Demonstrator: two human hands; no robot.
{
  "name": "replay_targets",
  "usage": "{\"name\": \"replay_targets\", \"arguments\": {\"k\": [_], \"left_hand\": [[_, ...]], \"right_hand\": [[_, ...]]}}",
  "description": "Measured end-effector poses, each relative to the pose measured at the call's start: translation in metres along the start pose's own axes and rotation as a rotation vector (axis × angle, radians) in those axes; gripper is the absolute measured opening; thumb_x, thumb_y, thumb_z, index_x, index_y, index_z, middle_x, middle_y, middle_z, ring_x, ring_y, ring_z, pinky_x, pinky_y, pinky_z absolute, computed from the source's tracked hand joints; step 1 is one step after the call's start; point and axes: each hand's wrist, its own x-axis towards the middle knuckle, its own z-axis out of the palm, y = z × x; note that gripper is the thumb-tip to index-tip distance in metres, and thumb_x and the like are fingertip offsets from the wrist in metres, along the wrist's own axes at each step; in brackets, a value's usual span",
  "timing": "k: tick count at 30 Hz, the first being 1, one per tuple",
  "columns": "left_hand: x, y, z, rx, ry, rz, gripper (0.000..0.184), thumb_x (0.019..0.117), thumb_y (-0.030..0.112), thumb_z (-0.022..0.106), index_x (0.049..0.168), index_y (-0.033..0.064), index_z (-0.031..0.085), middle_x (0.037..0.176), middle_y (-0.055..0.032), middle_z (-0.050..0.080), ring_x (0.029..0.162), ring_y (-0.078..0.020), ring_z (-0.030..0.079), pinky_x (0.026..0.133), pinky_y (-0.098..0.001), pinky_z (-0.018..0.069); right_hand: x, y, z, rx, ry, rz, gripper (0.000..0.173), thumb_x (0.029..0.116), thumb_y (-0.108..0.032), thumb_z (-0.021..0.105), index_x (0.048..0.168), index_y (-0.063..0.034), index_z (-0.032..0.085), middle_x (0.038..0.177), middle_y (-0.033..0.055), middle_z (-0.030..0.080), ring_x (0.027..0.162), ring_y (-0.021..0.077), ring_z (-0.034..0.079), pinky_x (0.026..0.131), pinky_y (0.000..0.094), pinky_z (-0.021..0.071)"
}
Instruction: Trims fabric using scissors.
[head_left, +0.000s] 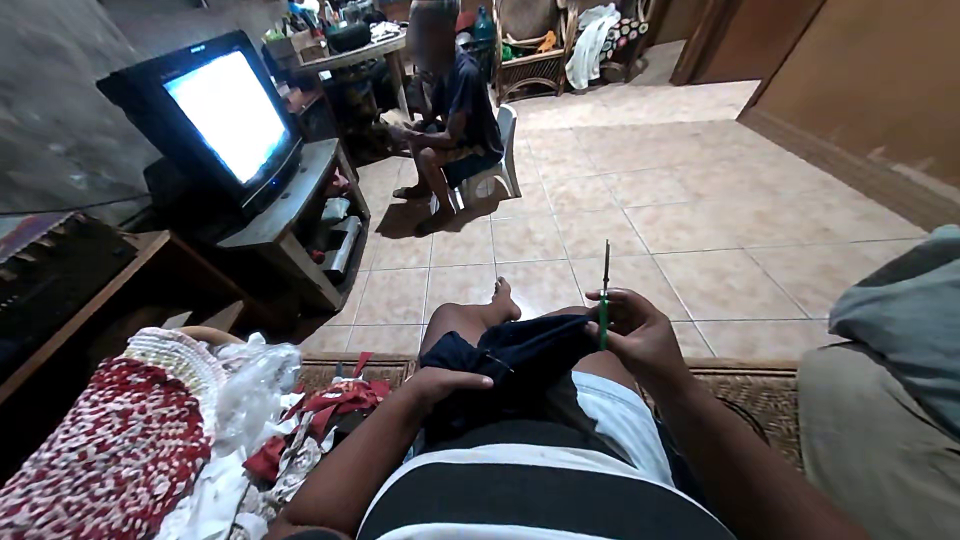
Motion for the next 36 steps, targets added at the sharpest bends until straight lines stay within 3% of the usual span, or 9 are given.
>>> {"name": "replay_targets", "arguments": {"k": [5, 9, 14, 18, 20, 22, 24, 26, 36], "left_hand": [[0.002, 0.003, 0.003, -0.151, 0.03, 0.008, 0.017, 0.1003, 0.01, 0.055, 0.105, 0.0032, 0.07, 0.092, -0.0057, 0.075, 0.085, -0.0123, 0.072, 0.08, -0.0294, 0.0596], [0.003, 0.0, 0.009, -0.168, 0.016, 0.047, 0.022, 0.1037, 0.011, 0.05, 0.1, 0.0036, 0.07, 0.074, 0.0024, 0.065, 0.061, -0.0021, 0.06, 0.061, -0.0168, 0.0532], [0.007, -0.003, 0.014, -0.197, 0.053, 0.069, 0.028, 0.1096, 0.019, 0.044, 0.103, 0.0025, 0.066, 0.074, 0.0019, 0.062, 0.056, -0.0005, 0.054, 0.055, -0.0136, 0.0487], [0.012, -0.004, 0.017, -0.23, 0.144, 0.097, 0.03, 0.1099, 0.024, 0.045, 0.097, 0.0062, 0.064, 0.066, 0.0021, 0.057, 0.055, -0.0036, 0.055, 0.057, -0.0171, 0.0504], [0.013, -0.005, 0.017, -0.255, 0.163, 0.109, 0.029, 0.1093, 0.023, 0.046, 0.095, 0.0062, 0.065, 0.065, 0.0017, 0.058, 0.055, -0.004, 0.056, 0.057, -0.0176, 0.0511], [0.012, -0.004, 0.017, -0.263, 0.175, 0.109, 0.026, 0.1082, 0.02, 0.048, 0.094, 0.0065, 0.066, 0.065, 0.0022, 0.059, 0.056, -0.0035, 0.057, 0.058, -0.0177, 0.0516], [0.009, -0.003, 0.017, -0.249, 0.193, 0.096, 0.023, 0.1063, 0.017, 0.052, 0.092, 0.007, 0.066, 0.068, 0.0021, 0.062, 0.06, -0.0044, 0.059, 0.062, -0.0193, 0.0533], [0.006, 0.0, 0.018, -0.237, 0.216, 0.094, 0.02, 0.1046, 0.016, 0.055, 0.092, 0.0059, 0.067, 0.071, 0.0005, 0.065, 0.065, -0.0066, 0.063, 0.066, -0.0221, 0.0561], [0.006, 0.012, 0.024, -0.152, 0.266, 0.08, 0.013, 0.1008, 0.017, 0.064, 0.099, 0.0048, 0.069, 0.079, -0.0002, 0.068, 0.071, -0.0073, 0.065, 0.071, -0.0243, 0.0566]], "right_hand": [[-0.002, -0.001, 0.0, -0.044, -0.049, 0.024, 0.046, 0.0766, -0.005, 0.075, 0.121, -0.0074, 0.062, 0.091, -0.0058, 0.072, 0.079, 0.0015, 0.068, 0.07, 0.0195, 0.0588], [-0.007, 0.0, -0.004, -0.148, -0.121, 0.1, 0.045, 0.0757, -0.009, 0.077, 0.119, -0.006, 0.064, 0.091, -0.0036, 0.07, 0.077, 0.0014, 0.067, 0.07, 0.0198, 0.0576], [-0.015, 0.001, -0.008, -0.33, -0.171, 0.159, 0.047, 0.0809, -0.013, 0.076, 0.125, -0.0036, 0.062, 0.1, 0.0052, 0.07, 0.082, 0.0084, 0.068, 0.072, 0.0265, 0.0578], [-0.032, 0.005, 0.002, -0.379, -0.083, -0.096, 0.063, 0.0842, -0.039, 0.076, 0.132, -0.0021, 0.058, 0.108, 0.0079, 0.07, 0.095, 0.0109, 0.067, 0.085, 0.0303, 0.0563], [-0.042, 0.002, 0.008, -0.297, -0.184, -0.215, 0.065, 0.087, -0.047, 0.077, 0.132, -0.0025, 0.06, 0.108, 0.0074, 0.071, 0.096, 0.0096, 0.069, 0.086, 0.0301, 0.0587], [-0.054, -0.008, 0.013, -0.167, -0.424, -0.094, 0.071, 0.0852, -0.056, 0.075, 0.134, -0.0059, 0.059, 0.1, 0.0001, 0.071, 0.087, 0.0038, 0.068, 0.078, 0.0249, 0.059], [-0.06, -0.01, 0.017, 0.019, -0.638, 0.209, 0.076, 0.0775, -0.058, 0.081, 0.133, -0.0112, 0.056, 0.09, -0.0044, 0.071, 0.076, 0.0048, 0.068, 0.069, 0.0242, 0.0585], [-0.064, -0.003, 0.02, 0.161, -0.676, 0.409, 0.071, 0.0728, -0.054, 0.086, 0.124, -0.0153, 0.057, 0.085, -0.006, 0.07, 0.071, 0.0059, 0.067, 0.066, 0.0233, 0.0577], [-0.056, -0.007, 0.031, 0.252, -0.673, 0.515, 0.059, 0.0736, -0.048, 0.087, 0.115, -0.0161, 0.06, 0.079, -0.0072, 0.068, 0.064, 0.005, 0.066, 0.059, 0.0201, 0.0566]]}}
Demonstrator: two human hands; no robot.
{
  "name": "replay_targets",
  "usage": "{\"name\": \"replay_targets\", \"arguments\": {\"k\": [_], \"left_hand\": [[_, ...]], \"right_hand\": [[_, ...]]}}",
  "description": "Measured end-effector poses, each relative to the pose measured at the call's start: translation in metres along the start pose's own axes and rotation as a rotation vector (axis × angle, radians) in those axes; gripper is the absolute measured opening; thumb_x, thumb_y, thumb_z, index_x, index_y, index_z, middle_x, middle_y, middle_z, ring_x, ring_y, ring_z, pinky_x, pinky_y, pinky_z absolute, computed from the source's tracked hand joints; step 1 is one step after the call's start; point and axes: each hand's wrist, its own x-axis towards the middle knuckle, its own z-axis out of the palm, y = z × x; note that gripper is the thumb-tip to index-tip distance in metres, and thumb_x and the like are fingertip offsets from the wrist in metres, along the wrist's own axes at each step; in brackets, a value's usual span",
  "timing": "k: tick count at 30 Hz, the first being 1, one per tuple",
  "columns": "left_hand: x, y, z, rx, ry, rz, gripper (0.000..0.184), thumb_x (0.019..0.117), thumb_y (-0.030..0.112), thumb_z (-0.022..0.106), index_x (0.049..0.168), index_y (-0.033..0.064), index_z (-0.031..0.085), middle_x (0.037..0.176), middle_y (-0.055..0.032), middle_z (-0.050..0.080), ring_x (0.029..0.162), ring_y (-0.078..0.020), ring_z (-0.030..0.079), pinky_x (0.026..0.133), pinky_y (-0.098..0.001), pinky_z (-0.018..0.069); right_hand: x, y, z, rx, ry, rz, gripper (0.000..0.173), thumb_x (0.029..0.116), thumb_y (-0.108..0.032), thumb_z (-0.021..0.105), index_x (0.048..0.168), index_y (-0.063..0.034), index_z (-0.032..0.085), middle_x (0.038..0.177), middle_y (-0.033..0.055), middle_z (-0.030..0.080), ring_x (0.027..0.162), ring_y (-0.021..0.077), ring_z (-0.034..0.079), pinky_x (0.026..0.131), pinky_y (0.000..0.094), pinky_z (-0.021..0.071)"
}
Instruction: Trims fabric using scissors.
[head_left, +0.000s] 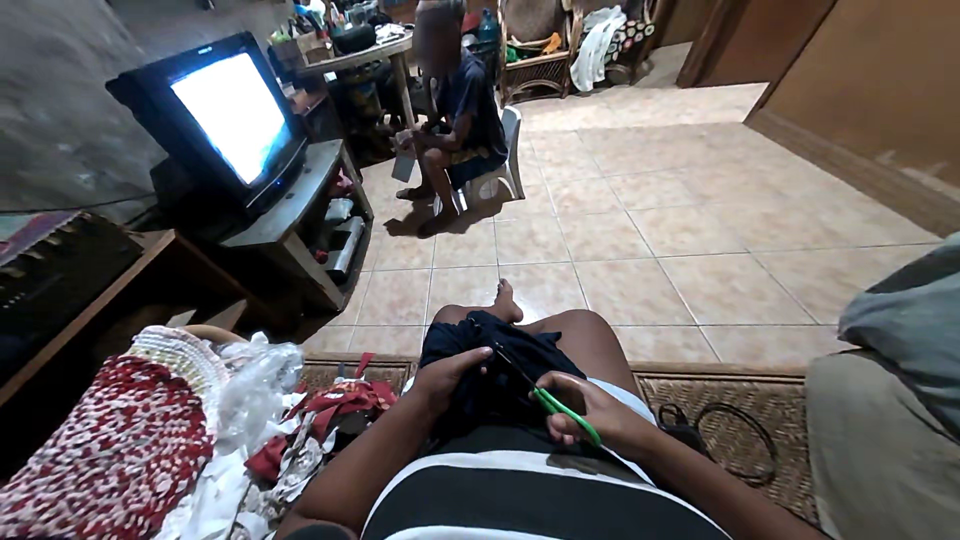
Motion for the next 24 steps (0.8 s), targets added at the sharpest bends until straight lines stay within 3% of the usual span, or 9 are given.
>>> {"name": "replay_targets", "arguments": {"k": [7, 11, 17, 21, 24], "left_hand": [[-0.006, 0.003, 0.005, 0.153, -0.037, 0.047, 0.017, 0.1017, 0.018, 0.062, 0.106, 0.0032, 0.07, 0.09, -0.0004, 0.07, 0.083, -0.0068, 0.066, 0.081, -0.0255, 0.0553], [-0.025, 0.02, 0.019, 0.241, 0.005, 0.097, 0.014, 0.1015, 0.011, 0.061, 0.093, 0.0056, 0.07, 0.082, 0.0015, 0.068, 0.076, -0.004, 0.063, 0.076, -0.0206, 0.0523], [-0.026, 0.023, 0.016, 0.327, -0.073, 0.105, 0.014, 0.1013, 0.013, 0.062, 0.106, 0.0031, 0.07, 0.095, -0.0013, 0.071, 0.09, -0.0056, 0.066, 0.086, -0.024, 0.0535], [-0.023, 0.019, 0.014, 0.303, -0.103, 0.179, 0.012, 0.0984, 0.008, 0.063, 0.106, -0.0003, 0.069, 0.095, -0.0029, 0.071, 0.09, -0.0053, 0.066, 0.088, -0.0237, 0.0538], [-0.014, 0.012, 0.006, 0.317, -0.134, 0.19, 0.019, 0.0974, 0.012, 0.066, 0.111, -0.0001, 0.069, 0.101, -0.0035, 0.072, 0.096, -0.0065, 0.068, 0.092, -0.0268, 0.0546]], "right_hand": [[0.004, 0.0, 0.006, -0.022, 0.063, -0.043, 0.057, 0.075, -0.047, 0.086, 0.115, -0.0147, 0.062, 0.078, -0.0074, 0.067, 0.062, 0.005, 0.065, 0.057, 0.0202, 0.0563], [0.004, 0.001, 0.007, -0.012, 0.077, -0.059, 0.053, 0.0764, -0.044, 0.086, 0.114, -0.0143, 0.064, 0.077, -0.0079, 0.067, 0.06, 0.004, 0.064, 0.056, 0.0196, 0.0557], [0.004, 0.006, 0.007, -0.048, 0.094, -0.095, 0.048, 0.0795, -0.039, 0.085, 0.114, -0.0137, 0.065, 0.077, -0.0085, 0.067, 0.059, 0.0033, 0.063, 0.054, 0.0196, 0.055], [0.003, 0.005, 0.008, -0.169, 0.15, -0.102, 0.044, 0.0801, -0.036, 0.084, 0.113, -0.0127, 0.066, 0.073, -0.0103, 0.065, 0.057, 0.0013, 0.06, 0.054, 0.0191, 0.0528], [0.002, 0.006, 0.009, -0.259, 0.199, -0.091, 0.042, 0.0796, -0.034, 0.084, 0.111, -0.0115, 0.067, 0.073, -0.0092, 0.065, 0.056, 0.001, 0.059, 0.053, 0.0192, 0.052]]}}
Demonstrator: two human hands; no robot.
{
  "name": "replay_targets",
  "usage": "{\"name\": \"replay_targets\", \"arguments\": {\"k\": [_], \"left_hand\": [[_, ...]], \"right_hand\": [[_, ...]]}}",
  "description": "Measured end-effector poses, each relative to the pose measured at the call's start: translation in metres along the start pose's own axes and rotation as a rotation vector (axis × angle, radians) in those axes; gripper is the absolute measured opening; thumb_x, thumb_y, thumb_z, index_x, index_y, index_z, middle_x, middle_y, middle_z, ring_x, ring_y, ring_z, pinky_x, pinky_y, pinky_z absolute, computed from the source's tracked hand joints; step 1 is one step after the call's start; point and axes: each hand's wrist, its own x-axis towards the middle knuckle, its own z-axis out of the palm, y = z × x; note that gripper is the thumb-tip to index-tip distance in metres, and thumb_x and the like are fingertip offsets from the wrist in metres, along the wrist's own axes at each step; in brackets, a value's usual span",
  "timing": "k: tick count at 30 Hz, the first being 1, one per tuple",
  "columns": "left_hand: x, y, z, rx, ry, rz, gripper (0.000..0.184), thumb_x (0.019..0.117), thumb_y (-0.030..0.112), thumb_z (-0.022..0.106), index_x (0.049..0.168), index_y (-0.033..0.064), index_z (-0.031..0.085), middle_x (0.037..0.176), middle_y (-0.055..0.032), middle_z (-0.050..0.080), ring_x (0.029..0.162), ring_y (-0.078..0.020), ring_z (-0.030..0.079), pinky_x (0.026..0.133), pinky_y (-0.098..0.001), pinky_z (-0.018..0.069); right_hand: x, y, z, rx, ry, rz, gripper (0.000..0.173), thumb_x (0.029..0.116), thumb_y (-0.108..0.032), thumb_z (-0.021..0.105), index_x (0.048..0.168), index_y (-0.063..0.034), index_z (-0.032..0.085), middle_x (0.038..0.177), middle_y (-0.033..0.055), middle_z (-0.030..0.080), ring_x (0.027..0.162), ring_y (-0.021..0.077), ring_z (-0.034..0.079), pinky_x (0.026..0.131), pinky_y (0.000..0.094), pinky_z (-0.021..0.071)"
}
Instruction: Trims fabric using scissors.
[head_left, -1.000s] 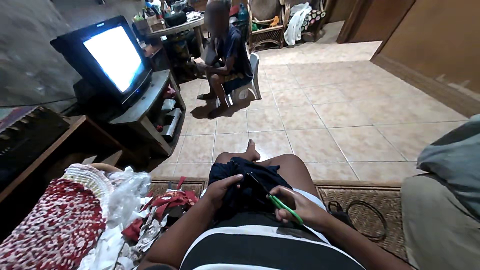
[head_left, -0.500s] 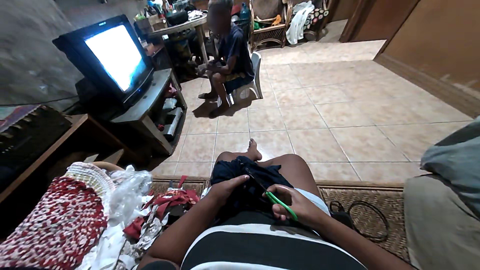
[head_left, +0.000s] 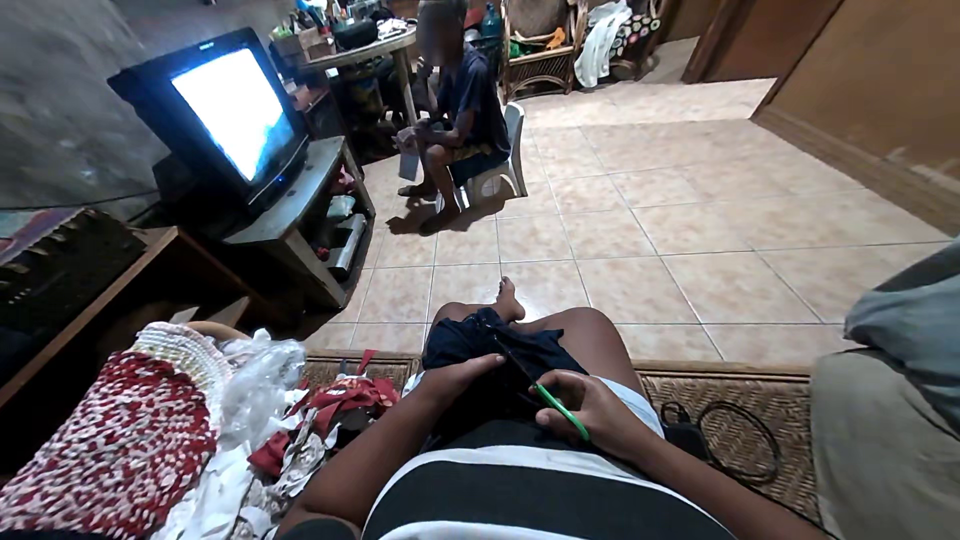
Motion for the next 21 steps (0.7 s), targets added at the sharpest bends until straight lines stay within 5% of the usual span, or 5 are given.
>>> {"name": "replay_targets", "arguments": {"k": [8, 21], "left_hand": [[0.003, -0.008, 0.0, -0.143, 0.18, 0.034, 0.025, 0.0969, 0.015, 0.07, 0.115, -0.0022, 0.067, 0.104, -0.0076, 0.074, 0.098, -0.0113, 0.07, 0.093, -0.0314, 0.0571], [-0.003, -0.001, 0.007, -0.189, 0.014, 0.125, 0.016, 0.0975, 0.003, 0.062, 0.111, -0.0045, 0.066, 0.102, -0.0053, 0.073, 0.098, -0.0076, 0.069, 0.095, -0.0276, 0.0552]], "right_hand": [[-0.002, 0.003, 0.001, -0.033, 0.048, -0.035, 0.04, 0.0799, -0.033, 0.085, 0.109, -0.0109, 0.068, 0.077, -0.0078, 0.065, 0.056, 0.0007, 0.058, 0.052, 0.0183, 0.0518], [-0.002, -0.001, 0.005, 0.216, -0.007, -0.077, 0.044, 0.0799, -0.039, 0.086, 0.111, -0.0147, 0.067, 0.076, -0.009, 0.066, 0.055, 0.0016, 0.059, 0.05, 0.0186, 0.0527]]}}
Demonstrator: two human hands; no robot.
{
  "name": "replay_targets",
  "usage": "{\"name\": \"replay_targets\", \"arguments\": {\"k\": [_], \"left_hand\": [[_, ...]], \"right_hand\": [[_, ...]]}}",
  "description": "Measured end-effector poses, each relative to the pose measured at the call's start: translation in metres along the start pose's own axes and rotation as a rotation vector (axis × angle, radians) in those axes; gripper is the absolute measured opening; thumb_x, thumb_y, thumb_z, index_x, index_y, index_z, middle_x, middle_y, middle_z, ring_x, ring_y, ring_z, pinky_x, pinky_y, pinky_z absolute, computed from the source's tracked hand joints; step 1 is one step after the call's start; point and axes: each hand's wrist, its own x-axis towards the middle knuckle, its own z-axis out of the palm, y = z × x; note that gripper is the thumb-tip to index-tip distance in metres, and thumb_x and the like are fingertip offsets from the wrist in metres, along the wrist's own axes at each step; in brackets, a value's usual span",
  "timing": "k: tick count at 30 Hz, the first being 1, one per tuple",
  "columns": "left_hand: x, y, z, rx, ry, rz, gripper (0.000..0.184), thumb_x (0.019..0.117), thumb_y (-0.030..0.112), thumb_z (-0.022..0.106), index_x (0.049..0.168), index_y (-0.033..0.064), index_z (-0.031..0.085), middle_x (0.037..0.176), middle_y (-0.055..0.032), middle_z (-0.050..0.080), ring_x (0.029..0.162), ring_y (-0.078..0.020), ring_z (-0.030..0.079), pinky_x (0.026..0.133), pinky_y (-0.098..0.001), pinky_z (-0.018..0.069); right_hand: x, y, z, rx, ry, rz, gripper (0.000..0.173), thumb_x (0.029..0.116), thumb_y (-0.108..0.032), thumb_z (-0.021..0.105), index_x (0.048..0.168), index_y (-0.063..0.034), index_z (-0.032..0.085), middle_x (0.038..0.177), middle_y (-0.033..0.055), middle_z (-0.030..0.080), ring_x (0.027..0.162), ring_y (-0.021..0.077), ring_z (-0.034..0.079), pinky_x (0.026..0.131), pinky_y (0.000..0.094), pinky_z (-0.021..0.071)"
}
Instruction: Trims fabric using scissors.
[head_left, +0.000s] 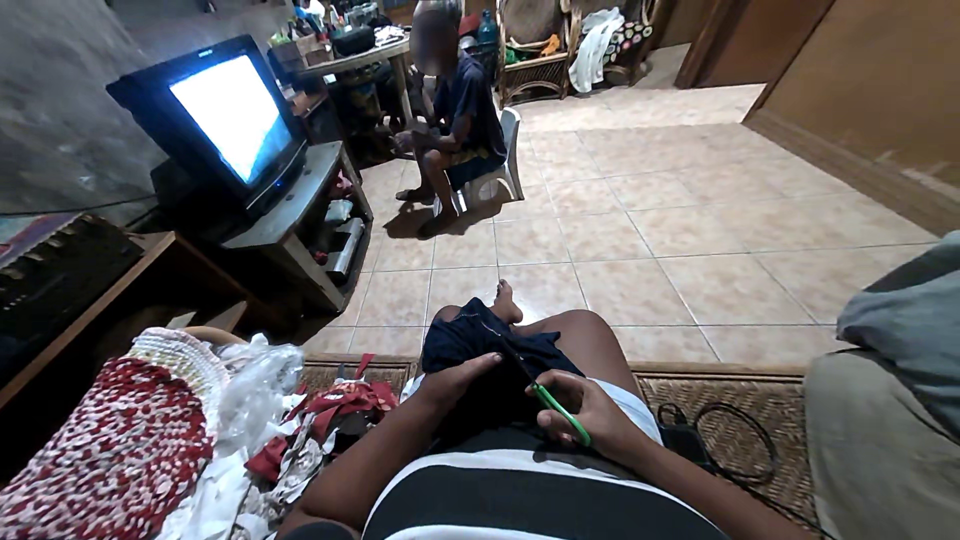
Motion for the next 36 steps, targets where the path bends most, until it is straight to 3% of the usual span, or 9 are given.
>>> {"name": "replay_targets", "arguments": {"k": [10, 17, 21, 26, 29, 33, 36], "left_hand": [[-0.006, 0.007, 0.008, 0.005, -0.009, 0.047, 0.014, 0.0952, -0.002, 0.061, 0.107, -0.005, 0.066, 0.097, -0.004, 0.073, 0.095, -0.006, 0.069, 0.092, -0.0255, 0.0558], [0.006, -0.016, -0.007, -0.014, -0.042, 0.151, 0.014, 0.0896, -0.001, 0.071, 0.103, -0.0043, 0.069, 0.096, -0.0059, 0.076, 0.094, -0.0097, 0.072, 0.092, -0.0294, 0.0584], [0.006, -0.022, -0.013, 0.077, -0.119, 0.265, 0.016, 0.0878, 0.002, 0.074, 0.103, -0.0038, 0.07, 0.097, -0.0047, 0.076, 0.095, -0.0084, 0.071, 0.092, -0.0281, 0.0577], [-0.004, -0.005, -0.006, 0.327, -0.046, 0.205, 0.018, 0.0863, 0.002, 0.075, 0.102, -0.0066, 0.07, 0.096, -0.0046, 0.075, 0.094, -0.002, 0.069, 0.091, -0.0203, 0.0553], [0.007, -0.027, -0.019, 0.269, -0.061, 0.27, 0.019, 0.0884, 0.009, 0.076, 0.102, -0.0032, 0.072, 0.098, -0.0035, 0.076, 0.096, -0.0052, 0.071, 0.093, -0.0265, 0.0581], [-0.003, 0.007, -0.004, 0.038, 0.086, 0.085, 0.02, 0.0912, 0.003, 0.071, 0.109, -0.0055, 0.065, 0.099, -0.0067, 0.073, 0.096, -0.0103, 0.069, 0.093, -0.0304, 0.0565], [0.005, 0.0, -0.012, 0.036, 0.088, 0.111, 0.018, 0.0909, 0.002, 0.072, 0.107, -0.0048, 0.067, 0.097, -0.0076, 0.074, 0.095, -0.0116, 0.071, 0.092, -0.0311, 0.0584]], "right_hand": [[0.0, 0.002, 0.001, 0.035, 0.006, -0.016, 0.043, 0.0792, -0.04, 0.086, 0.109, -0.0154, 0.067, 0.075, -0.01, 0.067, 0.055, 0.0011, 0.06, 0.05, 0.0186, 0.0528], [-0.001, 0.0, 0.002, -0.077, 0.068, 0.018, 0.038, 0.0786, -0.032, 0.087, 0.106, -0.0137, 0.069, 0.074, -0.0083, 0.067, 0.053, 0.0024, 0.06, 0.048, 0.0194, 0.0528], [-0.001, 0.0, 0.001, -0.057, 0.051, 0.002, 0.039, 0.0795, -0.034, 0.086, 0.107, -0.0141, 0.068, 0.075, -0.0085, 0.067, 0.054, 0.0021, 0.06, 0.049, 0.0189, 0.0529], [-0.001, 0.0, 0.001, -0.086, 0.058, 0.0, 0.039, 0.0795, -0.033, 0.086, 0.108, -0.0131, 0.068, 0.078, -0.0087, 0.068, 0.056, 0.0018, 0.061, 0.052, 0.019, 0.0538], [-0.001, 0.001, -0.001, -0.157, 0.067, -0.008, 0.04, 0.0781, -0.033, 0.087, 0.108, -0.0126, 0.069, 0.078, -0.0092, 0.067, 0.056, 0.0008, 0.06, 0.052, 0.0183, 0.0533], [-0.001, 0.002, -0.002, -0.244, 0.079, -0.048, 0.042, 0.0777, -0.035, 0.086, 0.107, -0.0109, 0.069, 0.081, -0.0099, 0.067, 0.059, -0.0029, 0.059, 0.054, 0.0157, 0.0521], [-0.002, 0.004, -0.003, -0.233, 0.074, -0.075, 0.043, 0.078, -0.038, 0.086, 0.107, -0.0105, 0.07, 0.087, -0.0081, 0.068, 0.062, -0.0026, 0.06, 0.055, 0.0161, 0.0529]]}}
